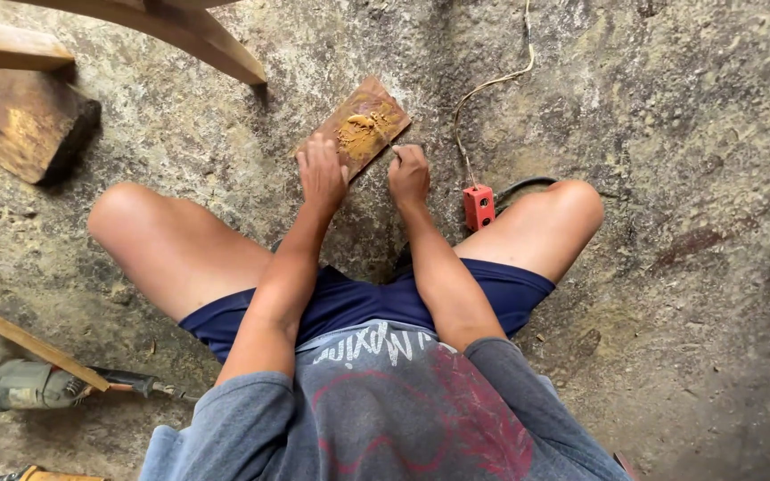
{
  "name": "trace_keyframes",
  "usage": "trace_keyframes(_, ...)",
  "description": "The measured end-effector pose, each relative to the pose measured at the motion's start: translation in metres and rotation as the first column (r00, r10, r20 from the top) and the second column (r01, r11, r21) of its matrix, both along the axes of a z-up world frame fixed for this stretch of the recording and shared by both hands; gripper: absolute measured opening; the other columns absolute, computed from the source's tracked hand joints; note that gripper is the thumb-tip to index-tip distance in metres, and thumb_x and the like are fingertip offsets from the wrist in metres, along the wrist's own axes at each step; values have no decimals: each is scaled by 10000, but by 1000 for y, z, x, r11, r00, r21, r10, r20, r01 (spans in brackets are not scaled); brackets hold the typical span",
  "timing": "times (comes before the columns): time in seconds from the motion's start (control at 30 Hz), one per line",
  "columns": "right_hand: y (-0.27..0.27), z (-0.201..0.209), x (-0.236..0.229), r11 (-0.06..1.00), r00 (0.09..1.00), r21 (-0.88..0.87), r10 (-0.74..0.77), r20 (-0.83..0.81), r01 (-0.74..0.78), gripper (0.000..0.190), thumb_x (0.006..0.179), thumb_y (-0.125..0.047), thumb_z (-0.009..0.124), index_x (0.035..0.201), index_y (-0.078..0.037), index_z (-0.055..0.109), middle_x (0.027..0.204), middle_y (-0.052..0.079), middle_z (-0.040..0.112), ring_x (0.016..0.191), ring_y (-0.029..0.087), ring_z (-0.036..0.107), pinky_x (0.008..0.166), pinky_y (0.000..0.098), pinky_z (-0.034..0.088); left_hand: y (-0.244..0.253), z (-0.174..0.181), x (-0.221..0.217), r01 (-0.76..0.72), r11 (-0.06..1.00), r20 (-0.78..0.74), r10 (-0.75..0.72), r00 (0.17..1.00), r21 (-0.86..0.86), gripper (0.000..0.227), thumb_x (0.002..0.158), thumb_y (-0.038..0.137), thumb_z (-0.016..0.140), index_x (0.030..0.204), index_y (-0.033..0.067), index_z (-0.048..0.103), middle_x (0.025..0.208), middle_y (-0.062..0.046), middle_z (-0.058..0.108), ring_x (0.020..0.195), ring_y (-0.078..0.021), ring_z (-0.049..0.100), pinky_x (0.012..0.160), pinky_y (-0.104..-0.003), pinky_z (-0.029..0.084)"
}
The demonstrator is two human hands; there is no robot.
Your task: The person scrapes excess wood filler from various joints and surfaces of wooden chairs using a scraper and then moves the chairs to a different location.
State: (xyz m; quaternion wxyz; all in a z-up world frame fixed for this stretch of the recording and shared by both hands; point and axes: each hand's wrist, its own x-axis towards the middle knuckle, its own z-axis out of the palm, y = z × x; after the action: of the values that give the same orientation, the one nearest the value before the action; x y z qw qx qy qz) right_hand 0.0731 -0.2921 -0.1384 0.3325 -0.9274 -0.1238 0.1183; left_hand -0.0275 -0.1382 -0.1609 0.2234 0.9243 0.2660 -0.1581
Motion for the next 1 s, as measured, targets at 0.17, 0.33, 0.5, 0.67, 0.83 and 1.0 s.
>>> trace_keyframes(0.17, 0, -3, -2, 998, 996, -23, 61, 58, -60, 194, 860, -36, 686, 1033, -87, 758, 1086, 101, 688, 978, 323, 672, 818, 437, 563, 7, -4, -11, -119, 985, 14, 118, 993, 128, 691, 922, 147, 692, 1510, -47, 385, 1614, -295, 315, 1483, -438, 328, 1194, -618, 227)
trace_keyframes(0.33, 3, -2, 0, 993, 995, -65, 93, -34, -95, 220, 870, -49, 670, 1067, -86, 761, 1092, 108, 701, 965, 322, 678, 831, 447, 560, 20, -10, -13, -139, 989, 42, 141, 989, -57, 710, 879, 121, 663, 1490, -61, 350, 1558, -315, 357, 1412, -461, 368, 1145, -582, 259)
trace_keyframes(0.5, 7, 15, 13, 985, 952, 138, 135, -274, -100, 215, 898, -82, 681, 1080, -64, 794, 971, 136, 761, 830, 242, 728, 745, 364, 592, 49, -13, -7, -376, 887, 164, 427, 889, -268, 412, 998, 29, 568, 1406, -10, 536, 1202, -206, 714, 1100, -343, 703, 1077, -537, 457)
trace_keyframes(0.67, 15, 45, 23, 846, 694, 509, 271, -666, 158, 246, 944, -117, 656, 1122, 37, 729, 867, 89, 749, 683, 128, 722, 574, 254, 583, 100, 33, 14, -383, 368, 275, 920, 278, -847, 149, 964, 90, 674, 1016, -31, 606, 922, -126, 701, 734, -186, 768, 661, -350, 668)
trace_keyframes(0.83, 32, 108, 31, 785, 835, 619, 318, -450, 35, 184, 961, -74, 710, 1116, 24, 691, 884, 79, 743, 753, 126, 715, 640, 253, 590, 144, 109, 2, -266, 429, 362, 893, 268, -863, 449, 1119, 315, 629, 881, -58, 554, 741, -119, 603, 658, -209, 701, 626, -341, 600)
trace_keyframes(1.0, 70, 191, 33, 561, 915, 757, 386, 118, -335, 134, 986, 22, 689, 1112, 8, 646, 975, 94, 712, 851, 140, 725, 718, 275, 619, 195, 152, 8, -304, 670, 582, 740, 336, -677, 571, 1151, 496, 504, 1016, -43, 635, 883, -206, 730, 805, -214, 772, 802, -328, 613)
